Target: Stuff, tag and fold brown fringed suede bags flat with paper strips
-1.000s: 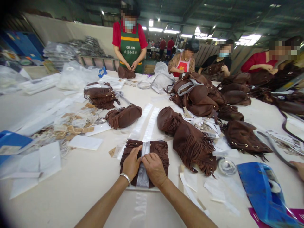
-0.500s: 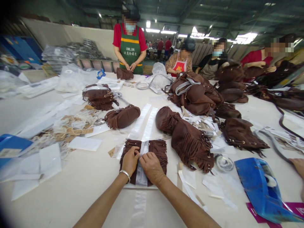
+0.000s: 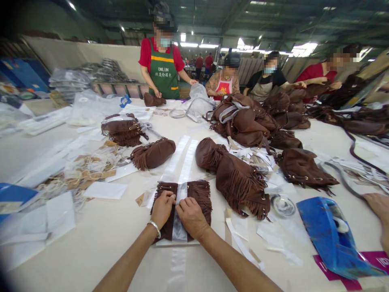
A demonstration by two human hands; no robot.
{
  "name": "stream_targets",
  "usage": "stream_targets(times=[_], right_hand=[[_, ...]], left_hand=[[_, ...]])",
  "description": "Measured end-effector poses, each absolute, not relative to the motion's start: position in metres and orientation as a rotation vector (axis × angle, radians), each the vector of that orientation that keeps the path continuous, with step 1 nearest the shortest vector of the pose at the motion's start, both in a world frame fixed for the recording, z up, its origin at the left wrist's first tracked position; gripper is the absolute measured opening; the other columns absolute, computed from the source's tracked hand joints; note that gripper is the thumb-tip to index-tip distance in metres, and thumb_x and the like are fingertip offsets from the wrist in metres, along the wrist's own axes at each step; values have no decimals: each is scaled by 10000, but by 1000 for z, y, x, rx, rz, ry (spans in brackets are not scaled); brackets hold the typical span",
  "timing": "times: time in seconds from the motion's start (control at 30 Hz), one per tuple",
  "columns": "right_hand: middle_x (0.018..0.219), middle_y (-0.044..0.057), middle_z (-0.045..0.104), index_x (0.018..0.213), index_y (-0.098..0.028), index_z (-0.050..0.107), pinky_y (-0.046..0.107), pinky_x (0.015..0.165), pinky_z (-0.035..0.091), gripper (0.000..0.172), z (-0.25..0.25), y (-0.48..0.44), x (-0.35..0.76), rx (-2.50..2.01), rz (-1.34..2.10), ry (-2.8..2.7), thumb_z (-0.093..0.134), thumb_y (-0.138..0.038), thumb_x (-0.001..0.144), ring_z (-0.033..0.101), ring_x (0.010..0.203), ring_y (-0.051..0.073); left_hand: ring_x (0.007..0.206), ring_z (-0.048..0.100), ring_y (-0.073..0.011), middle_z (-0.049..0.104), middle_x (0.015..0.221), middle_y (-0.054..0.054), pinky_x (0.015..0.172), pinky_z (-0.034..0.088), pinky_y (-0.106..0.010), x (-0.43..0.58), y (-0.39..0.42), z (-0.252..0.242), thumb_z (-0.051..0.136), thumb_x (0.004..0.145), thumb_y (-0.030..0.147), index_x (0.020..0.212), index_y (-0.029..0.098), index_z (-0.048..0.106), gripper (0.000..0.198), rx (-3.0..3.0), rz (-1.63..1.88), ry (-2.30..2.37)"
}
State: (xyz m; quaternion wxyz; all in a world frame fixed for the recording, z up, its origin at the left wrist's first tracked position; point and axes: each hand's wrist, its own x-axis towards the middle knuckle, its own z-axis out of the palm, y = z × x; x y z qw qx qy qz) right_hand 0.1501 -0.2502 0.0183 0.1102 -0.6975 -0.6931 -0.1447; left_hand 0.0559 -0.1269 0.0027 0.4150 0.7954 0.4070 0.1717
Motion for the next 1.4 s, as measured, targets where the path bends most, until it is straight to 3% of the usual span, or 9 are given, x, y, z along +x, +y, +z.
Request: stream_targets(times=[0.2, 0.33, 0.5, 1.4], right_hand=[[822, 58, 545, 866, -166, 597, 360, 788, 379, 150, 18, -251, 151, -2021, -438, -2006, 491, -223, 956, 457, 813, 204], [828, 60, 552, 915, -161, 608, 362, 779, 386, 130, 15, -252, 152, -2011, -428, -1998, 496, -219, 950, 457, 808, 206], [850, 71, 568, 1004, -140, 609, 369, 797, 398, 134, 13, -253, 154, -1991, -416, -1993, 504, -196, 942, 471, 831, 211], [836, 64, 564, 967, -145, 611, 379, 837, 392, 151, 11, -254, 156, -1988, -441, -1937, 461, -158, 955, 483, 831, 200]], left_hand=[[627, 637, -182, 630, 584, -10, 644, 406, -274, 54, -125, 4, 546, 868, 376, 731, 205, 533, 219, 2007, 366, 1034], [620, 627, -177, 619, 590, 16, 629, 400, -265, 53, -128, 3, 607, 820, 320, 855, 197, 527, 150, 1971, 400, 1065], [636, 630, -158, 631, 631, 36, 633, 412, -247, 58, -133, 1, 638, 792, 268, 979, 195, 496, 246, 1901, 462, 1050], [619, 606, -112, 622, 743, 33, 644, 470, -223, 75, -141, 6, 569, 740, 134, 1035, 193, 543, 301, 1725, 635, 925]])
